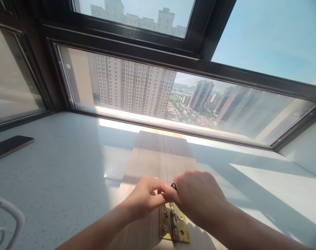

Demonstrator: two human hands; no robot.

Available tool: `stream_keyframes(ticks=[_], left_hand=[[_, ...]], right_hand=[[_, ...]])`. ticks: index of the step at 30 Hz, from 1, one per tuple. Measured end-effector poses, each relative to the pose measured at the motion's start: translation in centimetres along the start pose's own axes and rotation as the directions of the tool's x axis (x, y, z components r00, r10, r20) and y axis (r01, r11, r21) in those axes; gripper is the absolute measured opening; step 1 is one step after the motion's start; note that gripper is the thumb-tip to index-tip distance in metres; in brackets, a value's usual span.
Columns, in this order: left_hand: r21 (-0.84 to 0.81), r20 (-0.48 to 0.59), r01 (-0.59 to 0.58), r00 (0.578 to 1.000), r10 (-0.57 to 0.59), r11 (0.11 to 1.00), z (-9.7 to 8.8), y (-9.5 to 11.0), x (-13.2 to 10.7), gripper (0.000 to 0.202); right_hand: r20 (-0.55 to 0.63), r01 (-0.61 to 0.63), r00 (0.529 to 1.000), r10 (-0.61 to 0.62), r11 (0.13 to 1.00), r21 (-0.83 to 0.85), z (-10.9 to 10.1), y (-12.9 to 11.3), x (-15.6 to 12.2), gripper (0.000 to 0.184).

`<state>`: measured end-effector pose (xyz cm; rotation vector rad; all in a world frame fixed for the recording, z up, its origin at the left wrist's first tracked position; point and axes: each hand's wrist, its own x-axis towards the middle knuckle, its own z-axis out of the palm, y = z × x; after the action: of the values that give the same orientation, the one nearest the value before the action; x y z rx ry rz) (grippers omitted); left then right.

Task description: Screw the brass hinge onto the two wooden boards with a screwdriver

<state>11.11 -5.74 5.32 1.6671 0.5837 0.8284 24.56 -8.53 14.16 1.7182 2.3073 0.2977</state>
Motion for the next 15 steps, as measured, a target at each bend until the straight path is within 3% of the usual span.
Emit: stream_keyframes(ticks=[5,11,13,15], left_hand=[[-0.016,-0.073,0.024,0.997,-0.025,1.000,0.5,-0.4,-0.2,0.021],[-0.005,-0.192,0.057,0.980,-0.057,0.998,1.1,-0.5,-0.2,0.022],[-0.058,-0.231,0.071,0.969,-0.082,0.996,1.6,-0.4,-0.3,0.022],[-0.077,-0.332,0.121,0.933,-0.140,0.990,2.3,-0.6,-0.4,0.018]], right_hand=[[0.019,-0.058,0.998,0.058,0.998,0.020,0.0,0.3,-0.2,0.059],[-0.062,0.116,0.991,-0.115,0.993,0.019,1.6,1.0,0.0,0.041],[-0.027,0.118,0.993,-0.116,0.990,0.077,1.3,1.1,0.4,0.038],[0.024,0.131,0.990,-0.137,0.978,0.162,0.7,1.1,0.7,0.033]])
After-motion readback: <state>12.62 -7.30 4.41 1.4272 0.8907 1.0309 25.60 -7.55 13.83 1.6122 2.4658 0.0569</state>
